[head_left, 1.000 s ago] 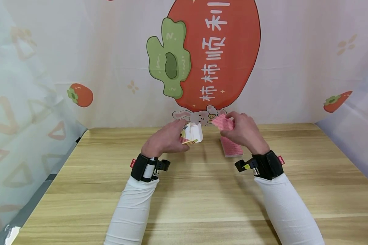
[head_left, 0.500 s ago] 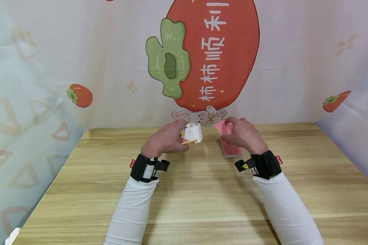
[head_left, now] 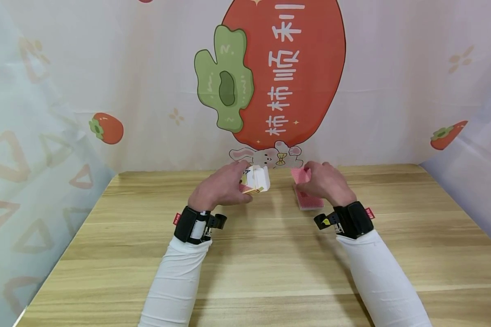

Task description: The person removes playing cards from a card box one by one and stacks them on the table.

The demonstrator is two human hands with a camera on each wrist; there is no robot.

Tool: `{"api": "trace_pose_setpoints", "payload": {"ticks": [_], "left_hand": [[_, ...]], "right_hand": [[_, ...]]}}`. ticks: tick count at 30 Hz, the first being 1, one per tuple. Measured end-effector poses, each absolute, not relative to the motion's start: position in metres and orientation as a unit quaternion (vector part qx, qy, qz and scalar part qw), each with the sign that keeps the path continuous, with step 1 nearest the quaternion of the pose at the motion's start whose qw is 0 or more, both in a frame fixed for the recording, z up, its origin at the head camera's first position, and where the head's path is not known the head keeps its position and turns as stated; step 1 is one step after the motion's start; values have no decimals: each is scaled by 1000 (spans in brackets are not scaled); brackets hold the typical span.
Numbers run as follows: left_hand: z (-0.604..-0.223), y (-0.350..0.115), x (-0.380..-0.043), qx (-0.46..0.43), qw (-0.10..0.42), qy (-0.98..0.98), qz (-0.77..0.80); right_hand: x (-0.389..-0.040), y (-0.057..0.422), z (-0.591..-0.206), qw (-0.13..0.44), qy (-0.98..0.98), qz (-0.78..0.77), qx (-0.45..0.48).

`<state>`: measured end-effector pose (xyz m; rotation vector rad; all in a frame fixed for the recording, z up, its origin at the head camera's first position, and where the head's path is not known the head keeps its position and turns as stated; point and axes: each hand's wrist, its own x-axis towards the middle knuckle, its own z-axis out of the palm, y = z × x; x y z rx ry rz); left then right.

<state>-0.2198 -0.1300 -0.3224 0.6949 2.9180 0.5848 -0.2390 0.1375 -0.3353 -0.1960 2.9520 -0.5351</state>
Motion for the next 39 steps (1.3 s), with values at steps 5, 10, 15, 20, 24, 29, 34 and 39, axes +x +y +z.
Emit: {"api": "trace_pose_setpoints", "payload": {"ticks": [5,10,15,20,24,29,34,39], "left_hand": [[-322,-130,-219,225,50,954,191],[-322,-129,-219,220,53,955,189],[-322,-129,-219,220,53,956,187],[-323,-128,-218,217,56,957,185],[-323,-128,-219,216,58,957,186],[-323,-127,-218,217,59,957,184],[-323,-128,-219,219,59,956,187],[-323,-128,-219,220,59,955,189]], "right_hand": [[-240,138,-338,85,981,-166,-56],[-242,139,-342,99,982,-152,-50],[-243,137,-346,114,983,-137,-43],[-245,136,-350,124,985,-121,-28],[-246,136,-353,125,986,-110,-21],[-247,136,-357,126,987,-102,-19],[-247,136,-357,126,987,-101,-22],[-247,135,-357,131,986,-101,-17]]}}
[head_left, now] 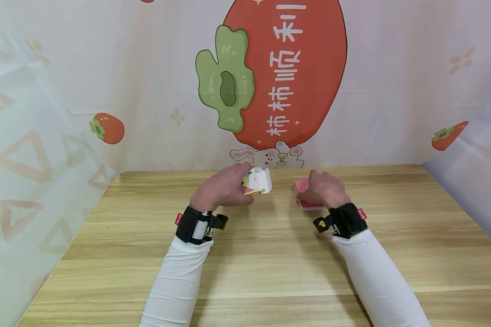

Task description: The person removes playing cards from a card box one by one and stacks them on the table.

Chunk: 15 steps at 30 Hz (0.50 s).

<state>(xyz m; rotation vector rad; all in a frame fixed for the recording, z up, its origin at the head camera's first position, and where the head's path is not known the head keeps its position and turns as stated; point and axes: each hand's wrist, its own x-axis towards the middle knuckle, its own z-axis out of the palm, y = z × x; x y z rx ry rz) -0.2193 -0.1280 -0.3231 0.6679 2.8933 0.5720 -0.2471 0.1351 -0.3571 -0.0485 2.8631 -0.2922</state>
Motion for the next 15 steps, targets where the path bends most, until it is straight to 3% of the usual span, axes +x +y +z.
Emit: {"api": "trace_pose_setpoints", "payload": {"ticks": [15], "left_hand": [[-323,-127,-219,217,68,956,186]], "right_hand": [[-247,135,-360,132,986,-95,-19]]}}
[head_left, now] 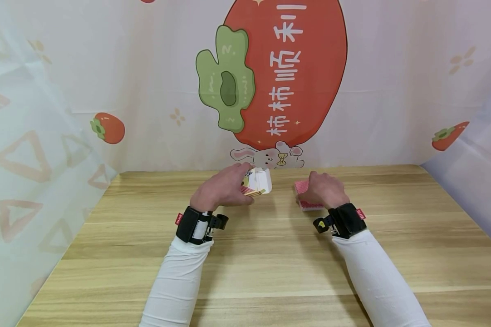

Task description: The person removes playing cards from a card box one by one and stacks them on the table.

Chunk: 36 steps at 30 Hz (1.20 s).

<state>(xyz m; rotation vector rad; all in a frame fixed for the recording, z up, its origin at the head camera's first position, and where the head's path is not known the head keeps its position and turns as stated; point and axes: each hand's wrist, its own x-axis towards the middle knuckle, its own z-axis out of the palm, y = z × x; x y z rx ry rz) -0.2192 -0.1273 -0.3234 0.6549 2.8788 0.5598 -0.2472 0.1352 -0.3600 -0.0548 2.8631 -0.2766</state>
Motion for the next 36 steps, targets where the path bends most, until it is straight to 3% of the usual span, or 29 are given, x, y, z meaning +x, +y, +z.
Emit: {"api": "trace_pose_setpoints", "payload": {"ticks": [36], "left_hand": [[-325,-126,-220,225,63,955,184]], "right_hand": [[-249,134,-361,152,984,-95,-1]]}}
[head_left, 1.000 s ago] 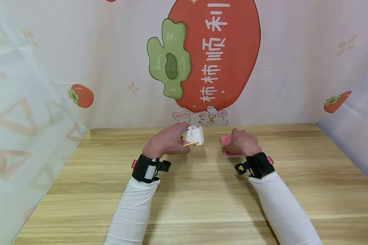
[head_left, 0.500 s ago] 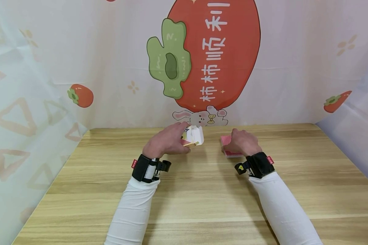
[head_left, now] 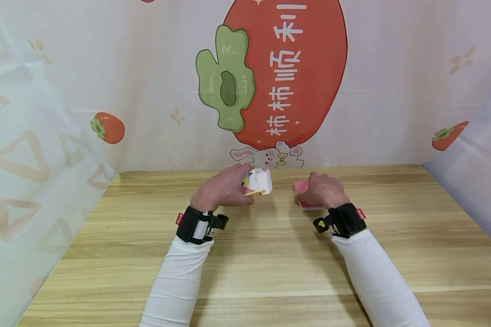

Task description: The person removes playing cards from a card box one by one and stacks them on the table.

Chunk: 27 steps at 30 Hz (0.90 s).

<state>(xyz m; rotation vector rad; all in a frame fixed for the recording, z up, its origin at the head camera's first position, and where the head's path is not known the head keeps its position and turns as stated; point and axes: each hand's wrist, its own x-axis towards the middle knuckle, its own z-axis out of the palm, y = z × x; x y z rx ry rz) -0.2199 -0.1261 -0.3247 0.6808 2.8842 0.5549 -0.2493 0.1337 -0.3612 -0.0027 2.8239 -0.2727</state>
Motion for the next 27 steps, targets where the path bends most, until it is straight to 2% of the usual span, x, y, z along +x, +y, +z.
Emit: {"api": "trace_pose_setpoints", "payload": {"ticks": [17,27], "left_hand": [[-324,-128,-221,235,37,940,244],[-338,-131,-225,199,44,965,166]], "right_hand": [[-246,133,-358,124,986,-110,-10],[-245,130,-356,91,986,-135,-43]]}}
